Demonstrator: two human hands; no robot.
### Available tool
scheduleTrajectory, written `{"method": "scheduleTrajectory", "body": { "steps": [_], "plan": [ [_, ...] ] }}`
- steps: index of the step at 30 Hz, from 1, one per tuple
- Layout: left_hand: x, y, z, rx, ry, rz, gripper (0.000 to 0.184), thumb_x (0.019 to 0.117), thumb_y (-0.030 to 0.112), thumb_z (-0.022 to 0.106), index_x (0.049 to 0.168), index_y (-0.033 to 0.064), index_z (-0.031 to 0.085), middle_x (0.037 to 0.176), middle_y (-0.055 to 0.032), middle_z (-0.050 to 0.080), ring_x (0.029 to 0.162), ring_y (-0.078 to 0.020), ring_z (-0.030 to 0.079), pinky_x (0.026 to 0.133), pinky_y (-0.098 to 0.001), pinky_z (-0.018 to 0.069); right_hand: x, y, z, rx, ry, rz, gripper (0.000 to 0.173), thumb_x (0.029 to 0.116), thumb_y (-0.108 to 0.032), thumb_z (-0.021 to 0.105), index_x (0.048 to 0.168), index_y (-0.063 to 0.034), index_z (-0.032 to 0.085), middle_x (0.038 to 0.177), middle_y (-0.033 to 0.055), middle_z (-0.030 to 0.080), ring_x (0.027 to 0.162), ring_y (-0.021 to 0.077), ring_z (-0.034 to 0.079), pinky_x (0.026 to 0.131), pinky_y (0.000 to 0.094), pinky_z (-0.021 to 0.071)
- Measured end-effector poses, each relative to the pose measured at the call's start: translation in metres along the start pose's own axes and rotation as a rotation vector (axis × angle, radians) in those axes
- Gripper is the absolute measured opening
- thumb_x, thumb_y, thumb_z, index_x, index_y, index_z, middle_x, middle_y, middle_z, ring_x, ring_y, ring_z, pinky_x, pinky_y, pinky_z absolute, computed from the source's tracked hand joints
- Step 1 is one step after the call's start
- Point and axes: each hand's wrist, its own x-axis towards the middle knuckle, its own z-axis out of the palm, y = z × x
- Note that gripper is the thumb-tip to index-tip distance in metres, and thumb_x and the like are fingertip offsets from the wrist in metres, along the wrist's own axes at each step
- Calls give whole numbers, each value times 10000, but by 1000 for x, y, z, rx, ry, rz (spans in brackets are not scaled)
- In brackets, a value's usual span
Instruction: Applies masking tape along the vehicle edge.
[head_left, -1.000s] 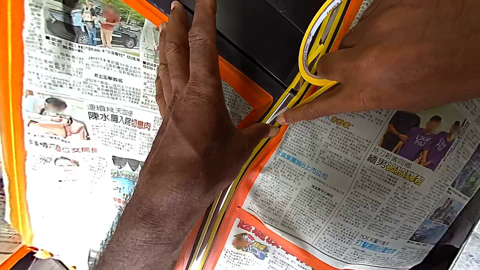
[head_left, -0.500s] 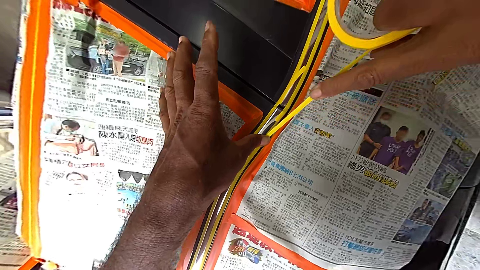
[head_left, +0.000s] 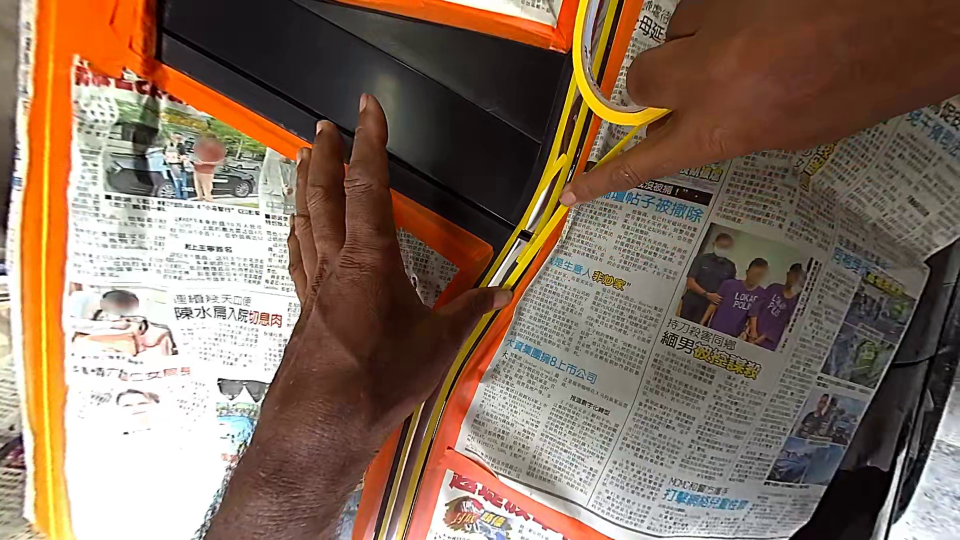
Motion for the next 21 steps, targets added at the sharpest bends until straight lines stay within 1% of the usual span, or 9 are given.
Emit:
{"method": "scheduleTrajectory", "body": {
  "steps": [4, 6, 7, 9, 11, 13, 16, 18, 21],
  "plan": [
    [3, 3, 2, 4, 10, 11, 1323, 675, 635, 826, 1670, 244, 48, 1727, -131, 23, 1573, -400, 79, 1184, -678, 200, -2, 0, -2, -51, -17, -118, 457, 1083, -456, 377, 1240, -251, 754, 737, 87, 562, 618, 200, 511, 519, 342, 329],
    [4, 4, 2, 4, 12, 14, 1330, 668, 655, 819, 1670, 237, 51, 1727, -131, 28, 1571, -405, 88, 1183, -677, 204, 0, 1, 0, -63, 1, -121, 538, 1068, -530, 358, 1157, -191, 766, 696, 77, 551, 585, 199, 521, 490, 339, 329],
    [5, 5, 2, 4, 8, 8, 1329, 671, 652, 825, 1670, 236, 54, 1729, -120, 20, 1567, -406, 102, 1171, -678, 229, 0, 2, -1, -71, 1, -144, 504, 1077, -488, 362, 1168, -196, 763, 689, 75, 541, 582, 203, 522, 489, 344, 329],
    [6, 7, 2, -4, -2, -4, 1316, 687, 627, 829, 1670, 243, 44, 1729, -122, 14, 1571, -401, 93, 1180, -672, 218, -1, 5, 0, -91, -12, -219, 377, 1086, -244, 404, 1263, -253, 736, 743, 103, 575, 616, 230, 546, 510, 364, 362],
    [7, 7, 3, -5, -2, 2, 1295, 706, 624, 814, 1671, 238, 42, 1727, -127, 26, 1574, -391, 87, 1193, -668, 199, -2, 8, 2, -122, -27, -281, 508, 1019, -28, 412, 1333, -306, 700, 809, 124, 600, 647, 239, 550, 532, 368, 378],
    [7, 8, 3, -1, 2, 2, 1290, 707, 640, 806, 1671, 240, 47, 1727, -122, 37, 1575, -384, 94, 1196, -660, 199, -2, 9, 4, -120, -19, -271, 488, 1013, -38, 415, 1311, -289, 709, 785, 114, 575, 635, 228, 539, 524, 359, 366],
    [10, 11, 4, 3, 1, -11, 1285, 706, 656, 793, 1670, 251, 46, 1730, -112, 34, 1578, -375, 95, 1199, -645, 209, 0, 6, 6, -94, 13, -174, 400, 1093, -350, 388, 1228, -238, 748, 724, 102, 555, 605, 233, 533, 500, 364, 346],
    [13, 13, 5, 6, 9, -11, 1286, 698, 652, 798, 1669, 253, 55, 1727, -114, 48, 1570, -377, 130, 1179, -651, 248, 1, 8, 8, -107, 25, -204, 386, 1091, -307, 385, 1244, -263, 737, 729, 98, 549, 602, 226, 525, 496, 360, 340],
    [15, 15, 6, 13, 12, -10, 1292, 700, 635, 807, 1669, 245, 47, 1725, -138, 37, 1569, -399, 111, 1179, -684, 203, 0, 9, 8, -114, -2, -238, 422, 1072, -147, 396, 1310, -305, 707, 761, 120, 562, 607, 240, 521, 504, 369, 345]
  ]
}}
